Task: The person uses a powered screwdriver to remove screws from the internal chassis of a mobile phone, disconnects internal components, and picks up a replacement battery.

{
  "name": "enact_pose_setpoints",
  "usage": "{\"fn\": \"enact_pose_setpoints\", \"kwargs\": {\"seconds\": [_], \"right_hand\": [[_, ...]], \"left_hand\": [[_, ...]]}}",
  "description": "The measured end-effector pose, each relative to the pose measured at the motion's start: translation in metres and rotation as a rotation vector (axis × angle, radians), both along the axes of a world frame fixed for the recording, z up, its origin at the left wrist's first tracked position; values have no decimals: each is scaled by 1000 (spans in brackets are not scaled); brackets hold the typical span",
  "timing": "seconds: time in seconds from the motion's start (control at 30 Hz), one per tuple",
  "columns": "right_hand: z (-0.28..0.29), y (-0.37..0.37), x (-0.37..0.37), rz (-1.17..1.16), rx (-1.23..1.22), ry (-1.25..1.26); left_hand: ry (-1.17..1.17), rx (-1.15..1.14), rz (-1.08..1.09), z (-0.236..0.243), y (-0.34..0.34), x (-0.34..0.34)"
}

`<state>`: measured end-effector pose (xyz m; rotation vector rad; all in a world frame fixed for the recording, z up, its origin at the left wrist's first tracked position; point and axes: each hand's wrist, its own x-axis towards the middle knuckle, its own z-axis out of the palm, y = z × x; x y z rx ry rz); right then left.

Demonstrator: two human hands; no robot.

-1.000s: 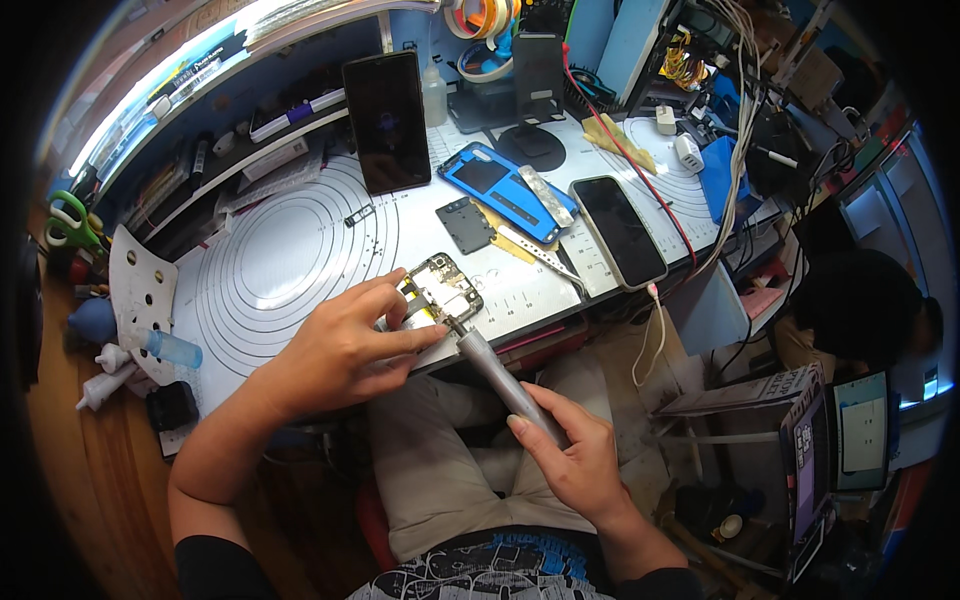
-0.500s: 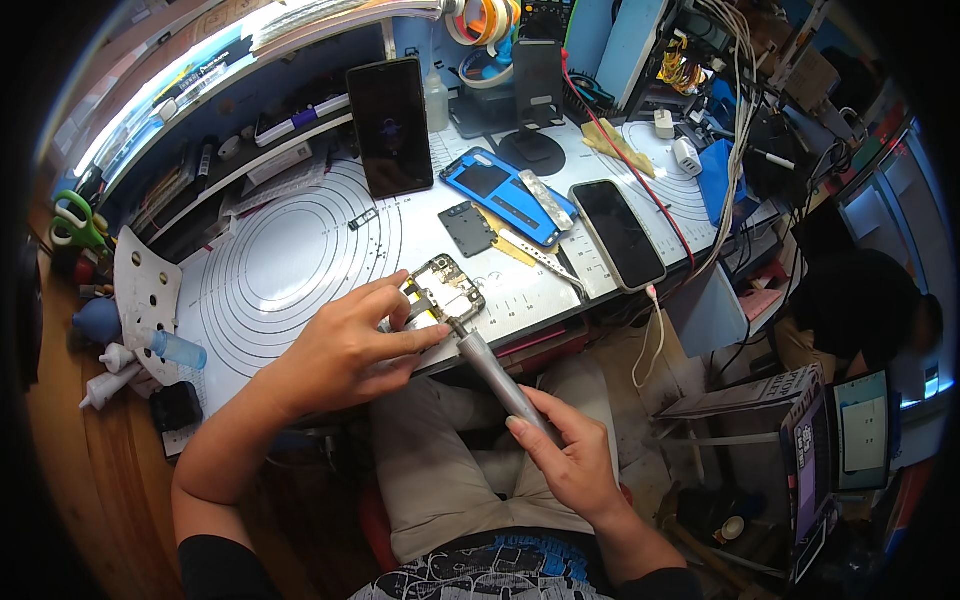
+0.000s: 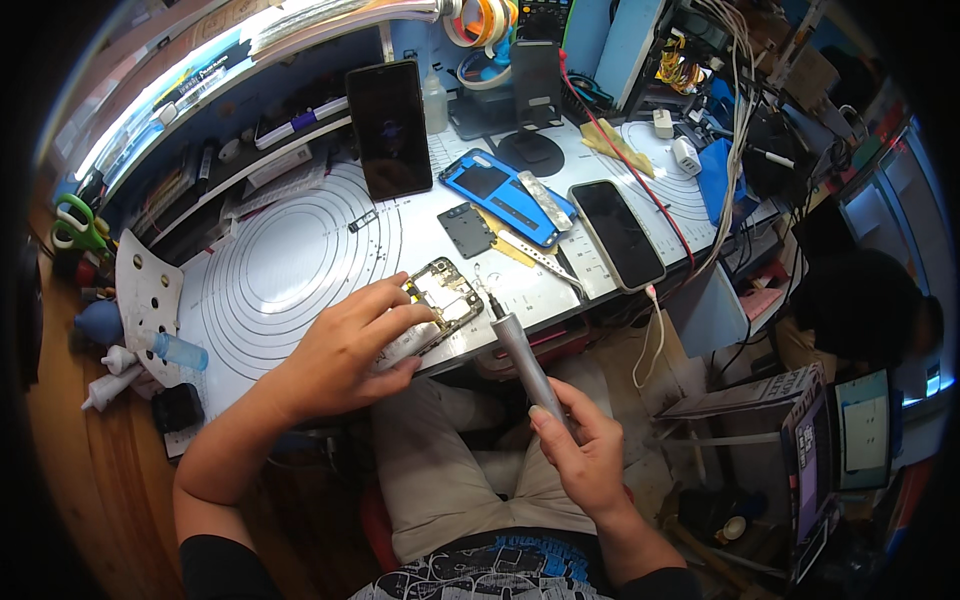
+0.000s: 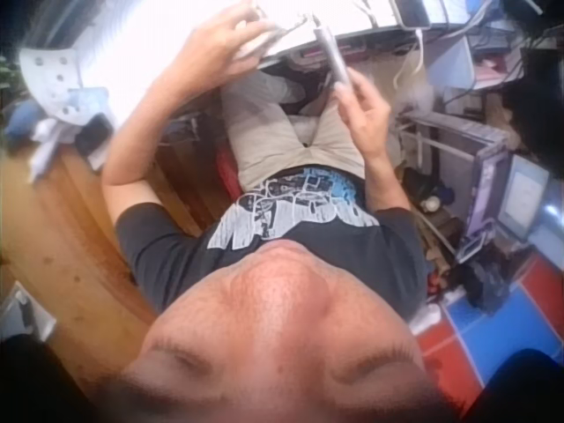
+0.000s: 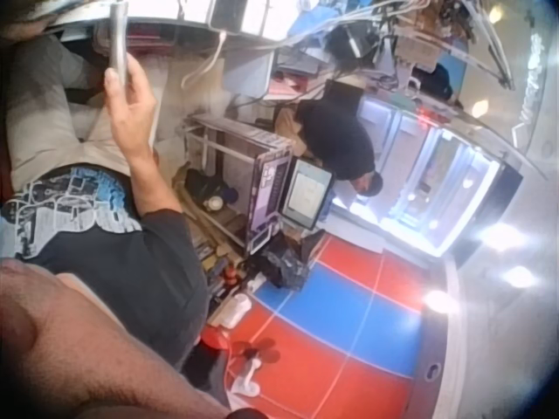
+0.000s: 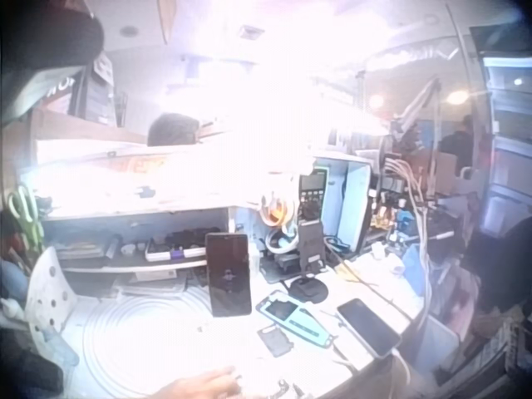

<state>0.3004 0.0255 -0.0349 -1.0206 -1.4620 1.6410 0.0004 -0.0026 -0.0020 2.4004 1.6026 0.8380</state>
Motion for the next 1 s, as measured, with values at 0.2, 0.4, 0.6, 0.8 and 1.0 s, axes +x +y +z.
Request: {"fn": "enact_pose_setpoints", "kwargs": {"seconds": [0.2,0.4,0.6,0.8,1.0], "right_hand": [[-5,1,8,-82,29,69],[-10,-1,13,-105,41,76],[-8,-2,16,-146,33,91],[-9,-2,19,-165,41,111],[-10,-2,19,-182,31,118]], "left_hand": [[92,72,230,8,-3,3],[-56,-1,251,1,-2,6],[-222,-21,335,11,4,-3],[-1337,-354,129,16,15,-41],[-1839,-463,-276,17,22,-40]]}}
